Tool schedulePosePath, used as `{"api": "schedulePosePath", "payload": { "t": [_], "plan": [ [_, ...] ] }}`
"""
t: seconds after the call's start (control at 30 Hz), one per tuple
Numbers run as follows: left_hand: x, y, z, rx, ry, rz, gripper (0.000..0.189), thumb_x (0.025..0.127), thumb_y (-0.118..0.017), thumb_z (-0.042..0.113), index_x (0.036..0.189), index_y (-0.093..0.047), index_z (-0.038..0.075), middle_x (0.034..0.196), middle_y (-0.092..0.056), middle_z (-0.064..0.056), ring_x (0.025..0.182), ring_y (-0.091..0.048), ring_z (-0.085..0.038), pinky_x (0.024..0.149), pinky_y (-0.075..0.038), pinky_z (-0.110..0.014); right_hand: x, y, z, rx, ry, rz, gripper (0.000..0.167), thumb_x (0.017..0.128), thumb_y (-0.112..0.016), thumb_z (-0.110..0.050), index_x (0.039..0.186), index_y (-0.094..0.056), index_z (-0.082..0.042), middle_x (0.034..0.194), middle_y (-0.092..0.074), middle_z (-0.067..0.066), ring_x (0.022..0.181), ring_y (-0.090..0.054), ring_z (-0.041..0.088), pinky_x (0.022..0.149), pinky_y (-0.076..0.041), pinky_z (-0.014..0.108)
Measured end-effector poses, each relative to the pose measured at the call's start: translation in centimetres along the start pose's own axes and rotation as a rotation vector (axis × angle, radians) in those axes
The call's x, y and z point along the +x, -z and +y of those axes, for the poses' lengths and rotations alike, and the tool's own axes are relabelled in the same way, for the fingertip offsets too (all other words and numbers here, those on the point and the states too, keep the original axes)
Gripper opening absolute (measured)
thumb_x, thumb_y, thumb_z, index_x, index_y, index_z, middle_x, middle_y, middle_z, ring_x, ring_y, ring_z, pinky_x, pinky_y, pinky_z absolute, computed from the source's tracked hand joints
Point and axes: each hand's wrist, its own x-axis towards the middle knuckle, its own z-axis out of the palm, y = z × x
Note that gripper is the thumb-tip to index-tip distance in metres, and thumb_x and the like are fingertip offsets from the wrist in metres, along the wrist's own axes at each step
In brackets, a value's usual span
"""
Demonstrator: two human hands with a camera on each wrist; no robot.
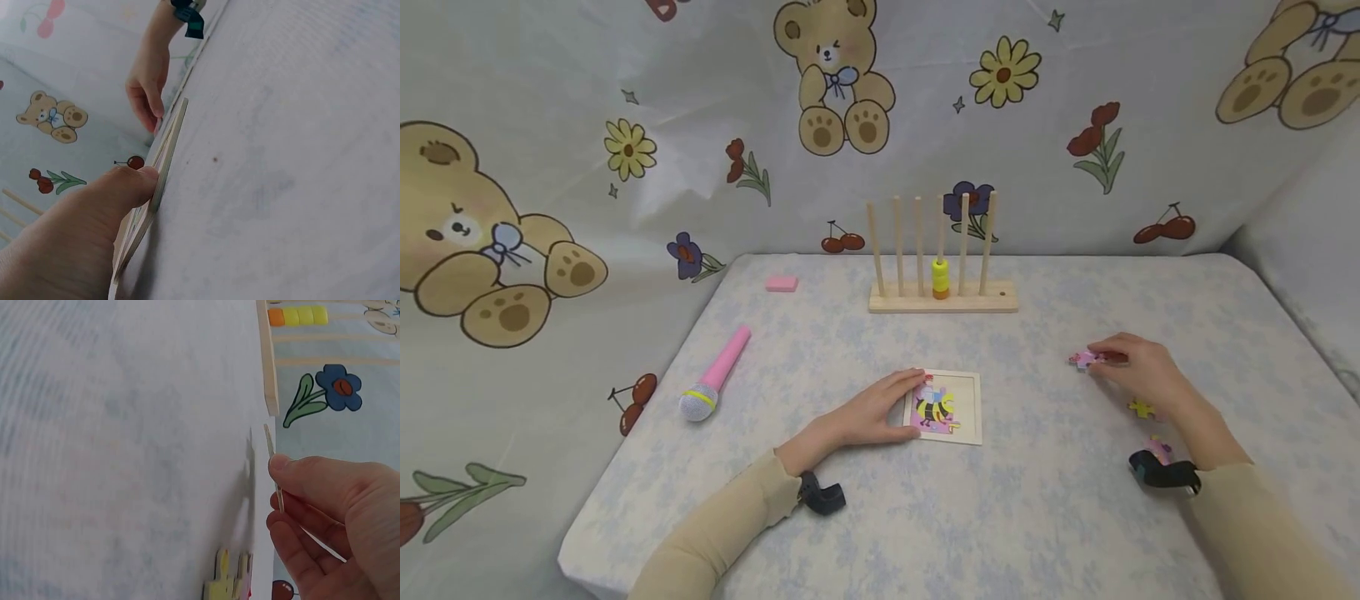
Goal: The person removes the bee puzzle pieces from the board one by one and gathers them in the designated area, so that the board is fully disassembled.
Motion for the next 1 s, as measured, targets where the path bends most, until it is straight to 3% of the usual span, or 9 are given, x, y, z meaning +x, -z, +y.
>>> {"api": "schedulePosePath", "payload": {
  "t": [0.1, 0.43, 0.57, 0.73, 0.87, 1.0],
  "plan": [
    [-0.2, 0.0, 0.0, -0.009, 0.014, -0.002, 0.086, 0.087, -0.064, 0.045, 0.15, -0.022, 0.006, 0.154, -0.021, -0.007, 0.14, -0.016, -0.016, 0.111, -0.017, -0.028, -0.1, 0.1, 0.7, -0.009, -0.006, 0.002, 0.039, 0.089, -0.067, -0.026, 0.114, -0.064, 0.004, 0.107, -0.061, 0.022, 0.095, -0.059, 0.042, 0.079, -0.044, 0.057],
    [-0.2, 0.0, -0.1, 0.014, 0.032, 0.008, 0.088, 0.086, -0.065, 0.047, 0.15, -0.021, 0.004, 0.154, -0.021, -0.009, 0.14, -0.016, -0.016, 0.111, -0.017, -0.027, 0.3, -0.2, 0.9, -0.056, -0.013, -0.026, 0.04, 0.088, -0.069, -0.025, 0.114, -0.063, 0.006, 0.108, -0.059, 0.026, 0.094, -0.057, 0.042, 0.078, -0.043, 0.06],
    [0.0, 0.2, 0.0, 0.022, 0.036, -0.002, 0.088, 0.086, -0.064, 0.047, 0.15, -0.021, 0.004, 0.154, -0.02, -0.008, 0.14, -0.016, -0.015, 0.111, -0.016, -0.026, 0.1, -0.3, -2.0, -0.001, 0.013, 0.013, 0.042, 0.09, -0.066, -0.026, 0.117, -0.061, 0.005, 0.113, -0.057, 0.027, 0.096, -0.055, 0.042, 0.078, -0.043, 0.06],
    [0.0, 0.1, 0.0, 0.033, 0.056, -0.024, 0.088, 0.086, -0.064, 0.048, 0.15, -0.021, 0.005, 0.154, -0.02, -0.007, 0.14, -0.015, -0.014, 0.111, -0.015, -0.026, 0.2, -2.7, -7.9, 0.074, 0.217, 0.079, 0.035, 0.087, -0.07, -0.02, 0.115, -0.065, 0.0, 0.109, -0.064, 0.016, 0.092, -0.06, 0.033, 0.073, -0.05, 0.052],
    [0.0, 0.0, 0.0, 0.029, 0.055, -0.023, 0.087, 0.087, -0.063, 0.048, 0.15, -0.022, 0.005, 0.154, -0.021, -0.007, 0.14, -0.016, -0.015, 0.111, -0.016, -0.027, 0.6, -5.1, -11.8, 0.159, 0.306, -0.002, 0.034, 0.086, -0.072, -0.018, 0.114, -0.066, -0.001, 0.108, -0.065, 0.011, 0.093, -0.061, 0.031, 0.076, -0.051, 0.05],
    [0.0, 0.0, -0.1, 0.032, 0.051, -0.008, 0.087, 0.087, -0.063, 0.048, 0.15, -0.023, 0.005, 0.154, -0.021, -0.007, 0.14, -0.016, -0.014, 0.111, -0.017, -0.027, 1.1, -7.4, -14.0, 0.211, 0.361, -0.074, 0.036, 0.084, -0.073, -0.016, 0.115, -0.065, 0.0, 0.109, -0.065, 0.012, 0.094, -0.061, 0.03, 0.079, -0.05, 0.047]
  ]
}}
